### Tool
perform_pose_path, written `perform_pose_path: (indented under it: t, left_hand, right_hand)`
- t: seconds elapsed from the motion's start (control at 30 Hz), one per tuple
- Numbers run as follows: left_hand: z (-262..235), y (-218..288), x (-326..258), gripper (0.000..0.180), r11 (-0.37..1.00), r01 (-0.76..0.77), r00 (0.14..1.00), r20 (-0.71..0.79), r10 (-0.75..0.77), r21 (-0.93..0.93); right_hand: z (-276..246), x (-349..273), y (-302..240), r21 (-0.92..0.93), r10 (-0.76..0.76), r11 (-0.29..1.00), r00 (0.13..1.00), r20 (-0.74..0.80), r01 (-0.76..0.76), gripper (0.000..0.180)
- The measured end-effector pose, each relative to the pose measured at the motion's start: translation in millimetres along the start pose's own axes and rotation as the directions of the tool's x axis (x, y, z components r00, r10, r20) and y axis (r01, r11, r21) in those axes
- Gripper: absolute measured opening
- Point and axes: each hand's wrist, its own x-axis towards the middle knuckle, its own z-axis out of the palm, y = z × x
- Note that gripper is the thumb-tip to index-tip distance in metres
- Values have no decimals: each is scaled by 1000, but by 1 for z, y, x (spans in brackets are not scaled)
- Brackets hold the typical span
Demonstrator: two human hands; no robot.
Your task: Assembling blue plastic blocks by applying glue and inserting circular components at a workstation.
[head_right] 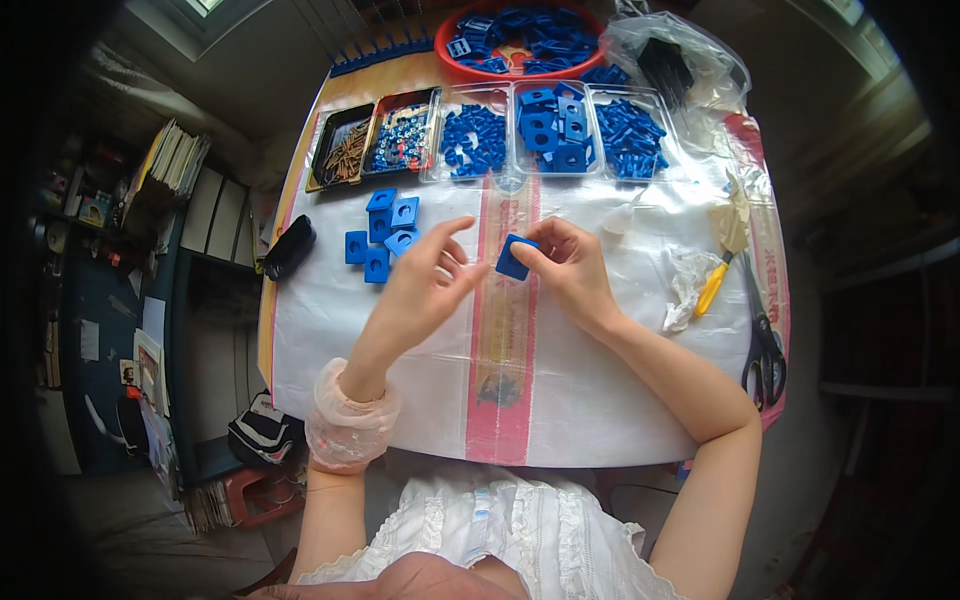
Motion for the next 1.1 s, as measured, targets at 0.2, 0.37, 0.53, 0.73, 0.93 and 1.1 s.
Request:
perform_pose_path:
  t: [0.2, 0.37, 0.53, 0.73, 0.93, 1.1]
  left_hand:
    - [-94, -28, -1, 23, 856, 317, 851, -521, -66, 408]
    - [-98, -63, 1, 33, 827, 416, 851, -483, -207, 377]
    - [-84, -59, 3, 43, 689, 488, 839, -507, -199, 536]
    - [-93, -71, 0, 38, 723, 498, 834, -494, -248, 478]
    - [-103, -74, -4, 38, 808, 479, 834, -467, -295, 344]
    - [-107, -76, -5, 36, 826, 487, 828, -453, -332, 284]
  right_hand:
    - [0, -3, -5, 2, 6, 1000, 1000, 9, -6, 11]
    - [3, 0, 2, -9, -31, 999, 1000, 1, 31, 11]
    - [4, -2, -1, 6, -33, 999, 999, -10, 33, 10]
    - [3, -2, 0, -14, -19, 1000, 1000, -9, 19, 10]
    - [4, -1, 0, -19, -24, 1000, 1000, -7, 24, 11]
    - [5, -1, -1, -21, -31, 999, 999, -7, 31, 11]
